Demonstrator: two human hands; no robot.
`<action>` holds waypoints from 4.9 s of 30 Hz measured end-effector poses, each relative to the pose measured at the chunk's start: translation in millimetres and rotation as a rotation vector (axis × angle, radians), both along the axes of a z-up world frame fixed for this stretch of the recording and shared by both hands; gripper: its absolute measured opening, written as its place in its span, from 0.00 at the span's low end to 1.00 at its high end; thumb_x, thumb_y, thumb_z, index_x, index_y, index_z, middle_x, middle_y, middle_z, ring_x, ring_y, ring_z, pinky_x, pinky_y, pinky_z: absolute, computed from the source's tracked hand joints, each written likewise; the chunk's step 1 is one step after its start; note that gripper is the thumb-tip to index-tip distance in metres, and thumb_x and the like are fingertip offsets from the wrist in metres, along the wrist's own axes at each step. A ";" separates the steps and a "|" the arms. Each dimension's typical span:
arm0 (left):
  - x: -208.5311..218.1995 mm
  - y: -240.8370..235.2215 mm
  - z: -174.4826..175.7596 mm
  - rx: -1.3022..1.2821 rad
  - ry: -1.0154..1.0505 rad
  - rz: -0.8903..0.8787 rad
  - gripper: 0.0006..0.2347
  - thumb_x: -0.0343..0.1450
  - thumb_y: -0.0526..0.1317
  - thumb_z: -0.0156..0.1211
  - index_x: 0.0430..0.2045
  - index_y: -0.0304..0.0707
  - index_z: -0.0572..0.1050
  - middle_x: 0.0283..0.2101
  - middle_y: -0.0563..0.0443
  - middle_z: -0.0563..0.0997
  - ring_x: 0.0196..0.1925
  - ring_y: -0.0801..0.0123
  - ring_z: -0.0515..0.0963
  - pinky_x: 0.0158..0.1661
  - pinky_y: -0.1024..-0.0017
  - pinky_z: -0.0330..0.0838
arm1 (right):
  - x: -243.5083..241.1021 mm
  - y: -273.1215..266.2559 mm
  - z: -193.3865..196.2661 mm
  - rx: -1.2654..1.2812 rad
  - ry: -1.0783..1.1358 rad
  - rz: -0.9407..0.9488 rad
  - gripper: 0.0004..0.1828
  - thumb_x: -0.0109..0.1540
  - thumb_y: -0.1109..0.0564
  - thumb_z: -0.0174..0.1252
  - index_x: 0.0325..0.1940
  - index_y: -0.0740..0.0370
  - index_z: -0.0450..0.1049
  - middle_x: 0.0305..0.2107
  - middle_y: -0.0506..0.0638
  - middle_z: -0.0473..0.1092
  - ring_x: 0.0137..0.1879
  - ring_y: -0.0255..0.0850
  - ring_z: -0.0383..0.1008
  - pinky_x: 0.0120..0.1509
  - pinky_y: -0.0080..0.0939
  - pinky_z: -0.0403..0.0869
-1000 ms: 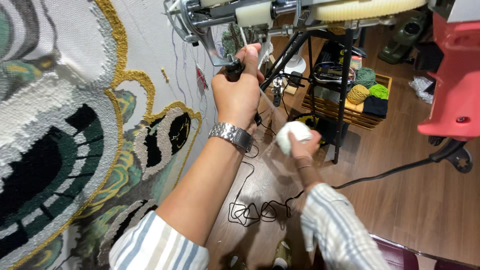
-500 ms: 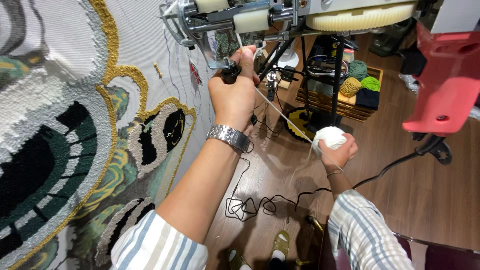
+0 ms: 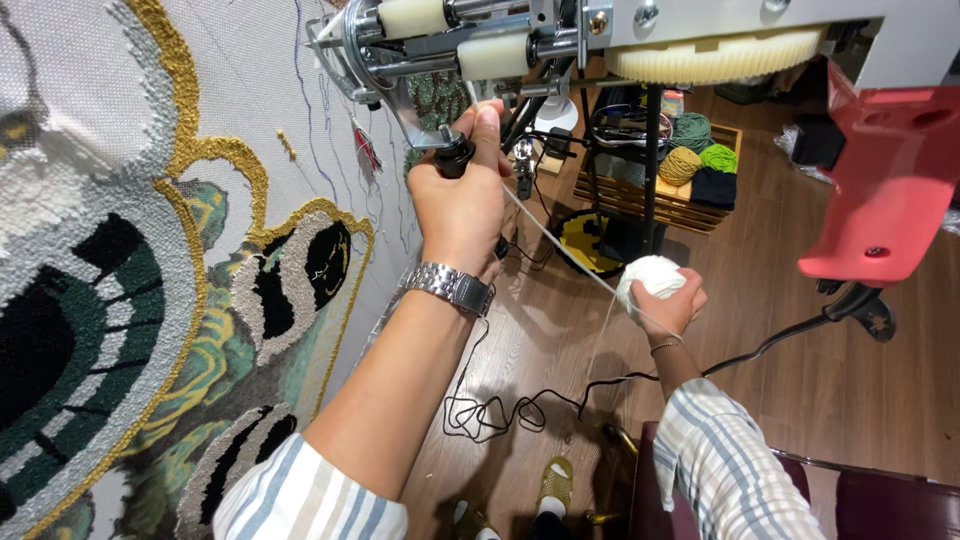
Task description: The person uses a handheld tufting gun to apply white yarn onto a large canvas featuring a pre-printed design of a stylized face. They guide the tool along the outlines of the design, filling in specific areas with loops of yarn. The person occasionally pauses to adjust the yarn feed or reposition the tool.
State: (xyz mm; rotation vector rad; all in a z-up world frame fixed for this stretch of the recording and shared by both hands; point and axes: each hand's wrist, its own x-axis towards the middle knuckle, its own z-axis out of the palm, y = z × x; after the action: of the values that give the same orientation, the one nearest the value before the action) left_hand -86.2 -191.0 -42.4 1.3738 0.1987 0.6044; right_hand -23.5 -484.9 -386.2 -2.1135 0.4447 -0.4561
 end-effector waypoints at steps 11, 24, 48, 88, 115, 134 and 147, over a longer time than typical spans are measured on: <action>-8.6 -1.1 -4.9 0.034 0.023 0.014 0.13 0.73 0.45 0.62 0.43 0.35 0.84 0.32 0.57 0.84 0.25 0.81 0.75 0.28 0.79 0.70 | -28.5 1.5 -13.5 -0.208 0.370 0.047 0.48 0.47 0.43 0.76 0.66 0.47 0.61 0.69 0.58 0.50 0.69 0.66 0.54 0.68 0.68 0.63; 8.9 -34.1 -20.2 -0.049 0.056 -0.055 0.11 0.74 0.41 0.62 0.40 0.31 0.84 0.28 0.58 0.79 0.24 0.81 0.72 0.26 0.79 0.68 | -182.8 63.9 -99.5 0.067 0.903 1.007 0.31 0.57 0.43 0.68 0.57 0.64 0.71 0.49 0.55 0.69 0.54 0.45 0.75 0.59 0.44 0.73; -13.1 15.1 30.3 -0.053 0.195 0.079 0.17 0.71 0.46 0.65 0.49 0.34 0.80 0.22 0.59 0.77 0.19 0.83 0.68 0.21 0.80 0.59 | -83.6 17.6 -134.4 -0.066 0.793 1.050 0.19 0.66 0.48 0.57 0.58 0.59 0.73 0.48 0.52 0.76 0.49 0.42 0.80 0.57 0.43 0.75; 46.9 -41.4 -9.0 -0.070 0.116 -0.031 0.18 0.72 0.47 0.64 0.47 0.31 0.80 0.23 0.58 0.77 0.23 0.83 0.71 0.25 0.80 0.63 | -108.8 -41.5 -99.9 0.346 0.700 1.209 0.17 0.61 0.54 0.66 0.53 0.62 0.79 0.42 0.48 0.80 0.48 0.32 0.79 0.54 0.36 0.79; 175.0 -127.3 -83.8 -0.124 0.154 -0.031 0.13 0.73 0.41 0.61 0.47 0.32 0.77 0.24 0.58 0.76 0.21 0.82 0.70 0.22 0.79 0.63 | -61.8 -146.5 -175.0 0.127 0.603 0.689 0.15 0.63 0.53 0.59 0.52 0.58 0.80 0.43 0.53 0.81 0.45 0.43 0.83 0.50 0.42 0.80; 196.4 -144.0 -120.7 -0.195 0.063 -0.169 0.07 0.75 0.39 0.62 0.39 0.32 0.76 0.26 0.55 0.76 0.25 0.80 0.72 0.25 0.80 0.64 | -42.4 -165.0 -170.9 0.085 0.773 0.573 0.19 0.65 0.54 0.53 0.60 0.46 0.75 0.40 0.55 0.80 0.45 0.44 0.81 0.55 0.45 0.77; 217.1 -165.4 -134.7 -0.282 0.092 -0.164 0.07 0.73 0.36 0.60 0.41 0.34 0.73 0.26 0.54 0.76 0.22 0.79 0.73 0.22 0.78 0.66 | -71.0 -148.7 -183.6 0.347 0.743 0.623 0.28 0.64 0.64 0.50 0.69 0.51 0.63 0.30 0.49 0.75 0.35 0.39 0.80 0.41 0.40 0.81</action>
State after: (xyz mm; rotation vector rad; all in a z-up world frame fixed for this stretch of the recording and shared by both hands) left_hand 131.0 -356.5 -177.1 1.1318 0.2333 0.3612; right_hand -94.5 -633.6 -569.8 -1.8860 0.2216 0.7348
